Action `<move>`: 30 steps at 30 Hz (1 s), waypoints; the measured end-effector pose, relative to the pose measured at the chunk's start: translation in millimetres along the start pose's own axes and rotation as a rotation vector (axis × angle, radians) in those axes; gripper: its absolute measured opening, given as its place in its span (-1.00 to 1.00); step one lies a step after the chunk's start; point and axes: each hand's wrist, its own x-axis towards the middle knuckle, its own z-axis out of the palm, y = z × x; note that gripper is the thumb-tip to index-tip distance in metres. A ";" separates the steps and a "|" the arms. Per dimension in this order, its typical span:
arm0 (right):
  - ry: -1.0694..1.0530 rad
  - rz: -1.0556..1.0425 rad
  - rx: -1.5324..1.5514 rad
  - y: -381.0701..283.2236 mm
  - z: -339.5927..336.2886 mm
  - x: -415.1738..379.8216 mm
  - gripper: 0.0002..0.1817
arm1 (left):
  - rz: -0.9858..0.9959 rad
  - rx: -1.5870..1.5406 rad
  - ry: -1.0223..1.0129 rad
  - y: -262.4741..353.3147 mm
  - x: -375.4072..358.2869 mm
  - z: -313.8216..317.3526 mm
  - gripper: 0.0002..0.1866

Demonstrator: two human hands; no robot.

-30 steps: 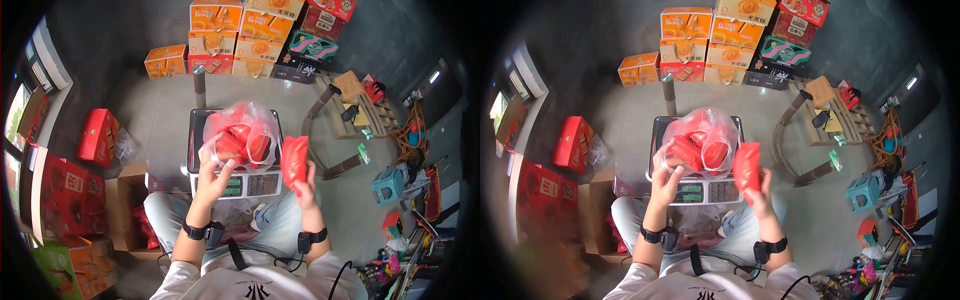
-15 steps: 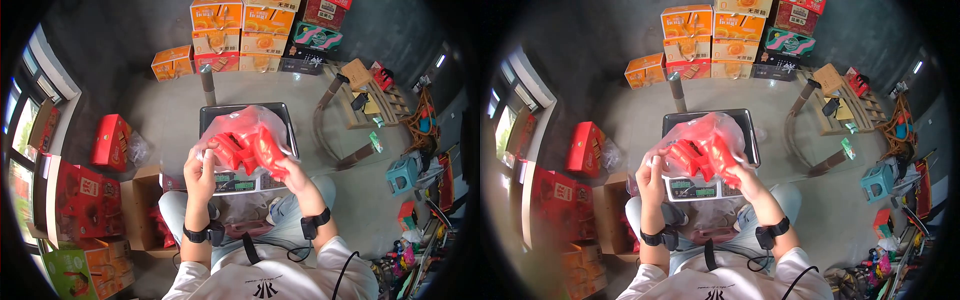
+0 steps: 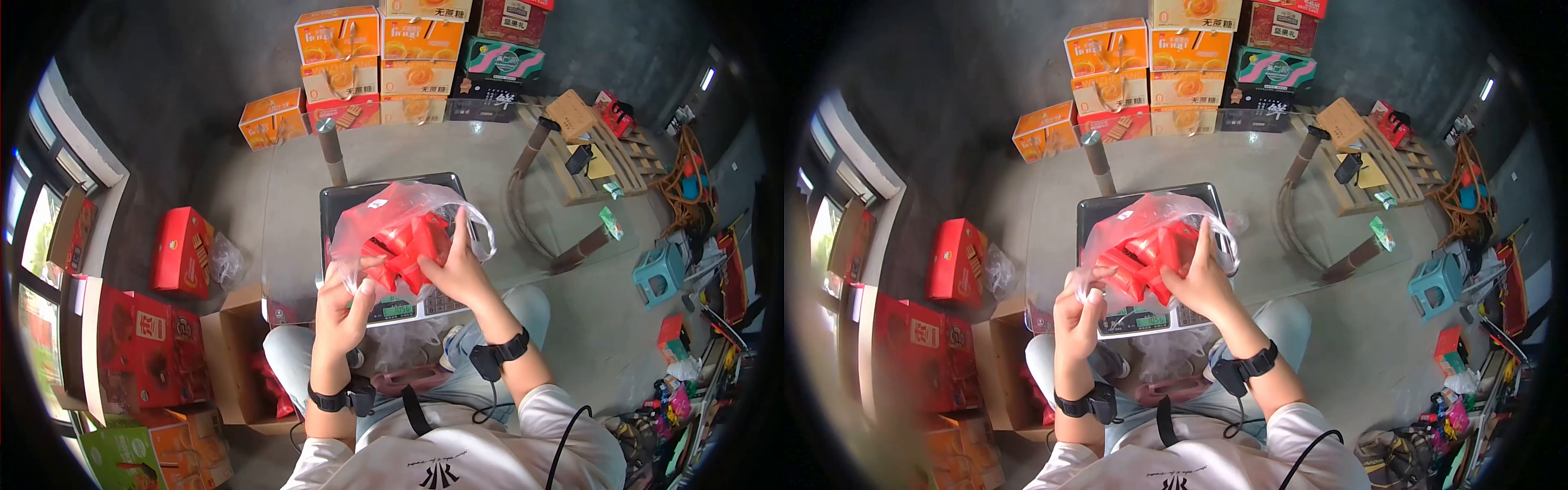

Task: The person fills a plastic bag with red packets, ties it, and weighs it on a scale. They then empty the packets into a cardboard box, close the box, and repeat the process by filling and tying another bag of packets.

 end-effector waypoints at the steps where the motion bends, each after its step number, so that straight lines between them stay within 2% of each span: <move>1: 0.008 0.002 0.000 1.4 3.9 4.1 0.18 | 0.026 0.009 -0.019 0.8 -1.5 -0.5 -0.71; 3: 0.173 0.082 0.384 -4.8 11.0 13.4 0.20 | 0.015 0.007 -0.017 0.0 -4.8 -2.0 -0.71; 4: 0.269 0.033 0.464 -15.2 9.6 11.8 0.10 | 0.029 0.042 0.003 -2.0 -5.5 -3.4 -0.73; 5: 0.272 0.033 0.466 -17.4 7.1 10.2 0.10 | 0.042 0.078 0.025 -3.1 -5.4 -4.5 -0.75; 7: 0.436 -0.240 0.160 -18.5 0.4 5.1 -0.16 | -0.006 0.104 0.065 3.4 -5.3 -5.6 -0.78; 8: 0.566 -0.319 -0.009 -20.9 -4.8 2.8 -0.41 | -0.055 0.127 0.107 5.6 -5.5 -6.0 -0.80; 9: 0.565 -0.320 -0.011 -16.6 -8.4 0.4 -0.41 | -0.055 0.126 0.109 4.8 -6.0 -7.7 -0.80; 11: 0.631 -0.473 -0.150 -0.3 -15.4 -10.9 -0.49 | -0.102 0.139 0.130 2.2 -9.2 -12.0 -0.81; 13: 0.594 -0.449 -0.022 14.5 -19.7 -23.0 -0.41 | -0.078 0.125 0.162 3.5 -9.4 -12.0 -0.82; 15: 0.573 -0.325 0.201 19.5 -25.2 -37.3 -0.33 | -0.220 0.099 0.189 8.6 -11.3 -11.6 -0.84; 16: 0.498 -0.202 0.418 19.9 -31.5 -42.8 -0.31 | -0.220 0.096 0.184 12.5 -11.1 -11.9 -0.84; 17: 0.435 0.060 0.686 18.9 -40.9 -50.7 -0.27 | -0.209 0.132 0.176 17.2 -10.0 -13.8 -0.84; 19: 0.100 0.280 0.805 14.7 -75.4 -59.4 -0.49 | -0.194 0.167 0.170 29.0 -5.8 -19.3 -0.84; 20: 0.103 0.280 0.805 9.0 -91.9 -63.1 -0.49 | -0.153 0.229 0.174 36.7 -3.8 -22.7 -0.80; 22: -0.423 0.451 0.218 -6.4 -121.8 -66.5 -0.79 | -0.105 0.316 0.199 53.1 -0.9 -25.5 -0.75; 23: -0.419 0.443 0.218 -13.8 -131.3 -70.0 -0.79 | -0.097 0.316 0.203 58.3 -0.4 -25.3 -0.75; 25: -0.308 0.229 0.141 -25.9 -146.8 -78.2 -0.77 | -0.003 0.354 0.222 67.2 -0.5 -24.1 -0.75; 26: -0.302 0.221 0.141 -30.3 -157.7 -82.2 -0.77 | 0.019 0.340 0.281 76.6 -1.2 -24.7 -0.75; 28: -0.262 0.120 0.329 -34.7 -176.1 -88.9 -0.78 | 0.050 0.260 0.432 85.3 -4.5 -27.2 -0.78; 29: -0.251 0.119 0.328 -35.2 -179.3 -87.7 -0.78 | 0.115 0.241 0.492 82.6 -4.2 -30.8 -0.73; 30: -0.228 -0.032 0.562 -36.1 -183.4 -84.6 -0.79 | 0.122 0.217 0.495 87.2 -3.6 -32.7 -0.72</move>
